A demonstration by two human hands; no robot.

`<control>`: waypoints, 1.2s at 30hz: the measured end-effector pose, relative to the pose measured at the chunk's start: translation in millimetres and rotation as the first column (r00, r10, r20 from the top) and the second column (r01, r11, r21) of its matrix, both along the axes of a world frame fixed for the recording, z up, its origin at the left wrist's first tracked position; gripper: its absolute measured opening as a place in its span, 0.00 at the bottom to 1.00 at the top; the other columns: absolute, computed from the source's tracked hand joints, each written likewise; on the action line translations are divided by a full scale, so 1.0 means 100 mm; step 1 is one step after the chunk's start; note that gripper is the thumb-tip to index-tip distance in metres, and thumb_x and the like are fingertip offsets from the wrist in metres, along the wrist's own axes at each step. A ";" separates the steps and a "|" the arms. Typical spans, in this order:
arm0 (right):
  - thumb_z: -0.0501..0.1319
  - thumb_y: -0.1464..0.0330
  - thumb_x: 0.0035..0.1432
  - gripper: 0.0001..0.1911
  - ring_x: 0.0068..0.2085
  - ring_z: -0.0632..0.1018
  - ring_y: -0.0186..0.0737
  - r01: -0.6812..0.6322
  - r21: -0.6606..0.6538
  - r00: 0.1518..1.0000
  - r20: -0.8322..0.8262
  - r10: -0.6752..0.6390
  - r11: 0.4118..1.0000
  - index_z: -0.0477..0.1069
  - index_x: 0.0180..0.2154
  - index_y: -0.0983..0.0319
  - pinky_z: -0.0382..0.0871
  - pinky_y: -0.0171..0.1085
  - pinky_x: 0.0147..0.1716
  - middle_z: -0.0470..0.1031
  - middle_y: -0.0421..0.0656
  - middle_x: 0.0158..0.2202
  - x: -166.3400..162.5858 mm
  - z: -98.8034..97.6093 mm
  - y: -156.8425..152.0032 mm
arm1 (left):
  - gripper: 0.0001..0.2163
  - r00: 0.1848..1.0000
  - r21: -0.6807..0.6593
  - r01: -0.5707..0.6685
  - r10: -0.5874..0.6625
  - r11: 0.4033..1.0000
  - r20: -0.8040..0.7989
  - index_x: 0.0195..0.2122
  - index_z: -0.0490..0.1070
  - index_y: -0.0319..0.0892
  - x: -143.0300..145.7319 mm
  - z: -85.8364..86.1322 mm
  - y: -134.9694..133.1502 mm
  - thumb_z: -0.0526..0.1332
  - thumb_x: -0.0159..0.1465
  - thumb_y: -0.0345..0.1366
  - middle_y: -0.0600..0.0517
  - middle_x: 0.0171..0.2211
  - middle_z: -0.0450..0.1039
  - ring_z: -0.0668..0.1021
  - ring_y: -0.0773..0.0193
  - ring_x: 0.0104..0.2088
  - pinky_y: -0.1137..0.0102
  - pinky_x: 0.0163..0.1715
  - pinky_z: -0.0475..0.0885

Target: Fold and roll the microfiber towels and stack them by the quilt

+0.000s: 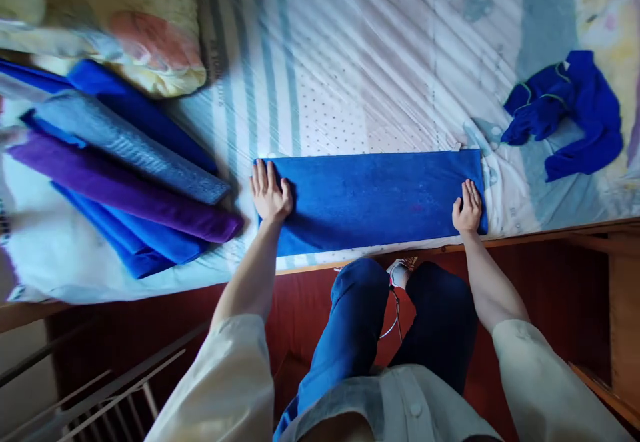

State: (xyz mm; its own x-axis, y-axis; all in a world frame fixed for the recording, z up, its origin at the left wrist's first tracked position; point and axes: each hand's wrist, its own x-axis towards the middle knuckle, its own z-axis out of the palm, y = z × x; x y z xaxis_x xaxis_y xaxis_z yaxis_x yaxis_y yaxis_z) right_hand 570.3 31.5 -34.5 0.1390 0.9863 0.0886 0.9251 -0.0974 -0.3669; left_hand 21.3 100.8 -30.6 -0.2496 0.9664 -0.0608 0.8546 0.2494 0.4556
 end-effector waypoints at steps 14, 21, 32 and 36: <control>0.51 0.61 0.79 0.31 0.82 0.53 0.45 -0.523 -0.158 0.851 -0.148 0.503 0.838 0.60 0.77 0.60 0.41 0.49 0.82 0.54 0.41 0.81 -2.31 0.22 0.69 | 0.43 0.998 0.003 -0.046 0.045 0.999 0.041 0.78 0.59 0.29 0.20 0.29 -0.03 0.49 0.65 0.52 0.37 0.81 0.47 0.50 0.45 0.82 0.45 0.80 0.43; 0.48 0.60 0.82 0.33 0.82 0.51 0.43 -0.290 -0.297 0.951 0.012 0.308 0.910 0.52 0.78 0.73 0.37 0.48 0.82 0.48 0.49 0.82 -1.21 0.34 0.87 | 0.45 0.997 -0.041 -0.049 0.051 0.998 0.056 0.80 0.56 0.37 0.21 0.35 -0.03 0.49 0.64 0.55 0.42 0.82 0.45 0.48 0.48 0.82 0.50 0.80 0.40; 0.43 0.57 0.80 0.36 0.82 0.52 0.48 -0.035 -0.206 0.994 0.095 0.055 0.978 0.51 0.80 0.66 0.44 0.58 0.82 0.50 0.51 0.82 0.18 0.15 1.07 | 0.43 0.999 -0.013 -0.027 0.028 1.000 0.043 0.80 0.56 0.34 0.15 0.27 -0.02 0.49 0.67 0.53 0.40 0.82 0.45 0.49 0.44 0.82 0.45 0.80 0.42; 0.44 0.57 0.80 0.37 0.83 0.48 0.49 -0.084 -0.214 0.987 0.118 0.111 0.973 0.49 0.81 0.66 0.37 0.57 0.82 0.47 0.50 0.83 -0.06 0.23 0.83 | 0.43 0.999 -0.010 -0.027 0.027 1.000 0.025 0.79 0.56 0.28 0.20 0.29 -0.04 0.47 0.68 0.52 0.37 0.82 0.44 0.49 0.45 0.82 0.48 0.81 0.40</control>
